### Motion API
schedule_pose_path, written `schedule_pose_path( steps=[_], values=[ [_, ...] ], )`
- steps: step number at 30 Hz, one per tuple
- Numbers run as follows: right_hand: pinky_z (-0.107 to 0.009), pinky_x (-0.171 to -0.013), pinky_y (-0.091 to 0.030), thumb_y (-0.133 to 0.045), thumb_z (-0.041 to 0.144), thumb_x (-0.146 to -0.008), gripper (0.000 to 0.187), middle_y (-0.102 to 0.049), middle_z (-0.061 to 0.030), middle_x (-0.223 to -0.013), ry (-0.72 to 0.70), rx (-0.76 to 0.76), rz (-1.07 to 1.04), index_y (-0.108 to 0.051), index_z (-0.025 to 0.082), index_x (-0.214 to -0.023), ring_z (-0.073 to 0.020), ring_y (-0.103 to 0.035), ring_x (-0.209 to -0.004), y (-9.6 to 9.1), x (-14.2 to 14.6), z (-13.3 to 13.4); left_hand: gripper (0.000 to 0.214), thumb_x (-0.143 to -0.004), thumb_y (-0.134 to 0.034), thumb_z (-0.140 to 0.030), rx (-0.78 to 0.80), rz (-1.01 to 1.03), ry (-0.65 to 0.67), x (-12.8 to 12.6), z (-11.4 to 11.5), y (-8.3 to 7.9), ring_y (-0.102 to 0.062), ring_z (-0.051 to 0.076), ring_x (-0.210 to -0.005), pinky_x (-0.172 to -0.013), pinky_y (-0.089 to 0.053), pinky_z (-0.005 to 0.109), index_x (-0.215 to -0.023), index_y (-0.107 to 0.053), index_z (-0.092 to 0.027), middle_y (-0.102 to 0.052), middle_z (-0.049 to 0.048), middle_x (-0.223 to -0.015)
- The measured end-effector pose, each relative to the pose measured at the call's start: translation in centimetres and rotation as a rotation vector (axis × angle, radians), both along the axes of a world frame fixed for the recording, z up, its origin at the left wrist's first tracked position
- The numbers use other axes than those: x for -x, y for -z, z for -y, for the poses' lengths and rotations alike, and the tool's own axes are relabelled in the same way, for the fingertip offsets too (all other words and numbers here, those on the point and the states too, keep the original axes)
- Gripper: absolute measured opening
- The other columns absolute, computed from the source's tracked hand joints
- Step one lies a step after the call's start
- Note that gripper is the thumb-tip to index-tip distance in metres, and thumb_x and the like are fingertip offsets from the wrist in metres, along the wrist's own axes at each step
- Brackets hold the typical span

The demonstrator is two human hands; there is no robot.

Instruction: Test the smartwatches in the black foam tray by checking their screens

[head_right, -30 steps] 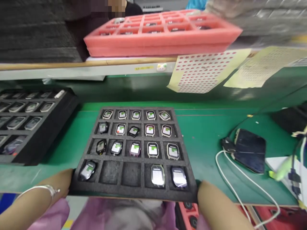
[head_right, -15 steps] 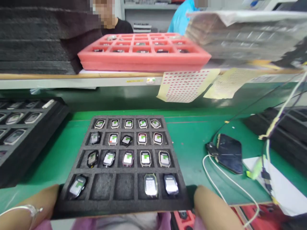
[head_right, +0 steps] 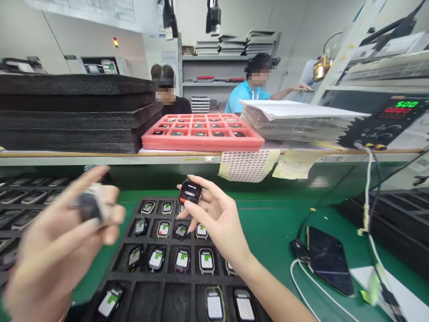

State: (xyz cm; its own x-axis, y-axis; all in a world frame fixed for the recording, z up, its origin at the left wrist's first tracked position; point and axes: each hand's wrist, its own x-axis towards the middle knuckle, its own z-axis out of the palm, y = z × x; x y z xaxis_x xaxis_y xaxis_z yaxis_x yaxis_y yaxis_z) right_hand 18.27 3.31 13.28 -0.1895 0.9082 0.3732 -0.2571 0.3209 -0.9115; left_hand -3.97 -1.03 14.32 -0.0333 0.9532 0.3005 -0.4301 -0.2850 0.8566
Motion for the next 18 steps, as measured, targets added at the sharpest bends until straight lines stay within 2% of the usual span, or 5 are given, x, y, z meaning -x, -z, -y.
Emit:
schedule_pose_path(
  steps=[2,6,11,14,18],
  values=[
    [-0.024,-0.047,-0.054,-0.066,0.017,-0.084,0.045,-0.063,-0.0142,-0.118,-0.037,0.000,0.017,-0.054,0.023,-0.127,-0.0191,-0.068,-0.071,-0.1,-0.2,0.3,0.056,-0.074,-0.073,-0.013,0.028,0.008,0.126,-1.8,-1.2,-0.2,-0.066,0.016,-0.071,-0.051,-0.054,0.020,-0.126,-0.054,-0.022,-0.062,0.0048,-0.093],
    [-0.025,-0.047,-0.054,-0.064,0.019,-0.085,0.041,-0.065,-0.0138,-0.115,-0.041,0.012,0.048,-0.055,0.022,-0.125,-0.0192,-0.068,-0.069,-0.4,-0.2,0.7,0.055,-0.076,-0.069,-0.011,0.111,0.012,0.295,-3.8,-2.7,0.6,-0.066,0.018,-0.078,-0.060,-0.058,0.025,-0.128,-0.052,-0.020,-0.063,0.0065,-0.095],
    [-0.021,-0.039,-0.047,-0.064,0.027,-0.087,0.030,-0.070,-0.0107,-0.099,0.051,0.029,0.066,-0.058,0.019,-0.116,-0.0132,-0.062,-0.052,-0.3,0.1,0.5,0.067,-0.074,-0.066,-0.008,0.088,0.014,0.444,-3.5,-3.0,1.5,-0.066,0.024,-0.091,-0.072,-0.059,0.035,-0.136,-0.045,-0.022,-0.063,0.0090,-0.104],
    [-0.018,-0.033,-0.040,-0.069,0.030,-0.084,0.029,-0.070,-0.0086,-0.092,0.105,0.037,0.104,-0.060,0.018,-0.109,-0.0084,-0.055,-0.042,-0.2,0.1,0.3,0.069,-0.076,-0.064,-0.009,0.051,0.016,0.520,-3.5,-3.3,1.9,-0.064,0.026,-0.096,-0.076,-0.058,0.039,-0.139,-0.041,-0.023,-0.062,0.0097,-0.107],
    [-0.018,-0.034,-0.040,-0.067,0.032,-0.085,0.028,-0.069,-0.0048,-0.079,0.110,0.043,0.132,-0.062,0.019,-0.109,-0.0093,-0.056,-0.042,-0.3,0.0,0.4,0.060,-0.086,-0.058,-0.015,0.037,-0.017,0.524,-3.8,-3.8,2.4,-0.064,0.025,-0.098,-0.078,-0.058,0.039,-0.141,-0.037,-0.024,-0.061,0.0095,-0.108]
  ],
)
